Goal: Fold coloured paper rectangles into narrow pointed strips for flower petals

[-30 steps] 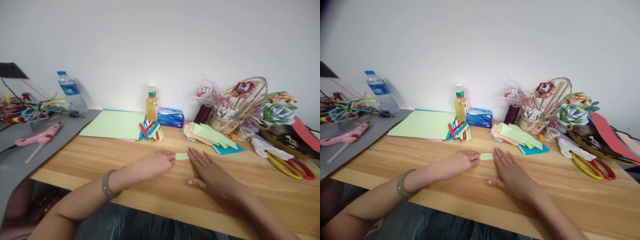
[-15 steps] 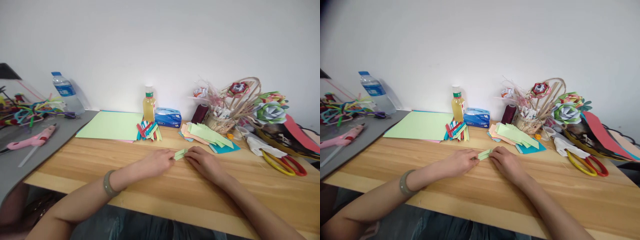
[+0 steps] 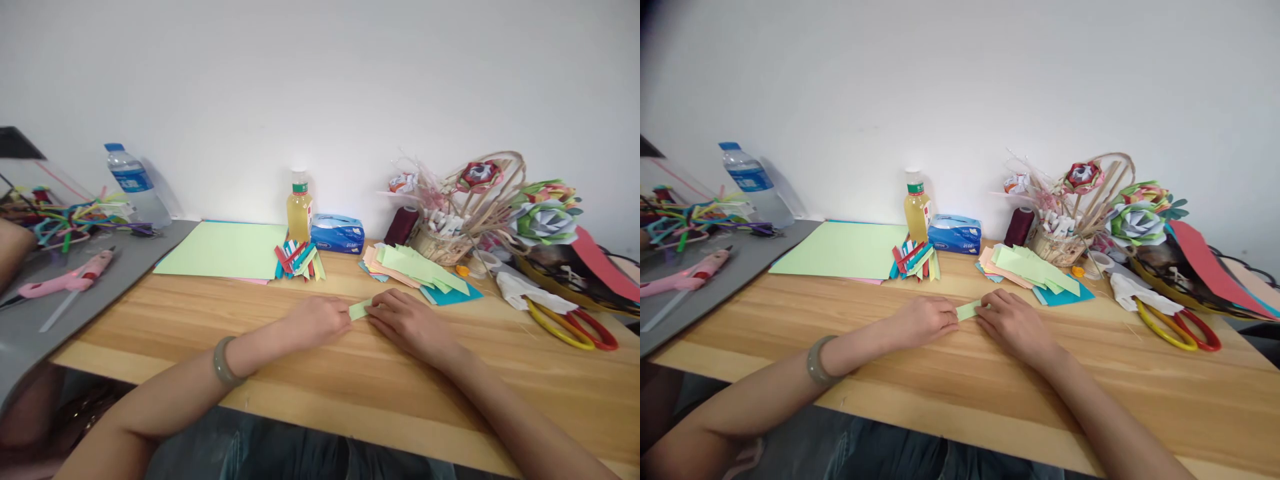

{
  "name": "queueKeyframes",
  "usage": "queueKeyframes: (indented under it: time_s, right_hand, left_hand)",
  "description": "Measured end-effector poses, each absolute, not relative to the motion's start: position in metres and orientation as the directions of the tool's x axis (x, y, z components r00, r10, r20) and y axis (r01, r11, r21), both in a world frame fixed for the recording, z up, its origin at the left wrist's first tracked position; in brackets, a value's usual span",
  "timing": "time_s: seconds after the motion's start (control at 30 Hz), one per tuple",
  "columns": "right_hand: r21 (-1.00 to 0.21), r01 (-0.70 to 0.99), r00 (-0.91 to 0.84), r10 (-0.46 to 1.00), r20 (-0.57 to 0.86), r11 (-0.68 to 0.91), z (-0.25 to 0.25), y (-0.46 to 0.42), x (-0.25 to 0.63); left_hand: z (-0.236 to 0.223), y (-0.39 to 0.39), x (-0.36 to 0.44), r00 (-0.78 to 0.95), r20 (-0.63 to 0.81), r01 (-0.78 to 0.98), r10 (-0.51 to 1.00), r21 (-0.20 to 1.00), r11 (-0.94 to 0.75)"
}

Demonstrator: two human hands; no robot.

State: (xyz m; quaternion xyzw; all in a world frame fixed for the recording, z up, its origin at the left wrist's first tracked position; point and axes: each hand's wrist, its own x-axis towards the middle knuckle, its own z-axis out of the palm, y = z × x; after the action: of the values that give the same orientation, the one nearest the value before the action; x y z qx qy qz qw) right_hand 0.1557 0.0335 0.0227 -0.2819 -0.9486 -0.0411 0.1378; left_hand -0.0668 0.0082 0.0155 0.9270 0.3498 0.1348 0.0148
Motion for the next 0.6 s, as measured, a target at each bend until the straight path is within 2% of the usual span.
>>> queueKeyframes:
  time_s: [0.13,0.37,0.47,0.6]
  right_hand:
    - [0.033,0.501,-0.83,0.469,0.3,0.865,0.023,0.033,0.155]
    - [0.05,0.495,-0.838,0.461,0.293,0.868,0.021,0.033,0.15]
    - [0.053,0.507,-0.83,0.47,0.301,0.861,0.02,0.033,0.146]
    - [-0.016,0.53,-0.806,0.51,0.3,0.848,0.019,0.033,0.143]
  left_hand:
    - [0.018,0.006,-0.063,0.726,0.242,0.662,0.643,0.004,-0.749]
    - [0.01,0.009,-0.058,0.751,0.236,0.657,0.617,-0.171,-0.735]
    - [0.008,0.012,-0.061,0.734,0.255,0.673,0.63,-0.148,-0.724]
    - [0.012,0.014,-0.065,0.699,0.235,0.7,0.675,-0.034,-0.713]
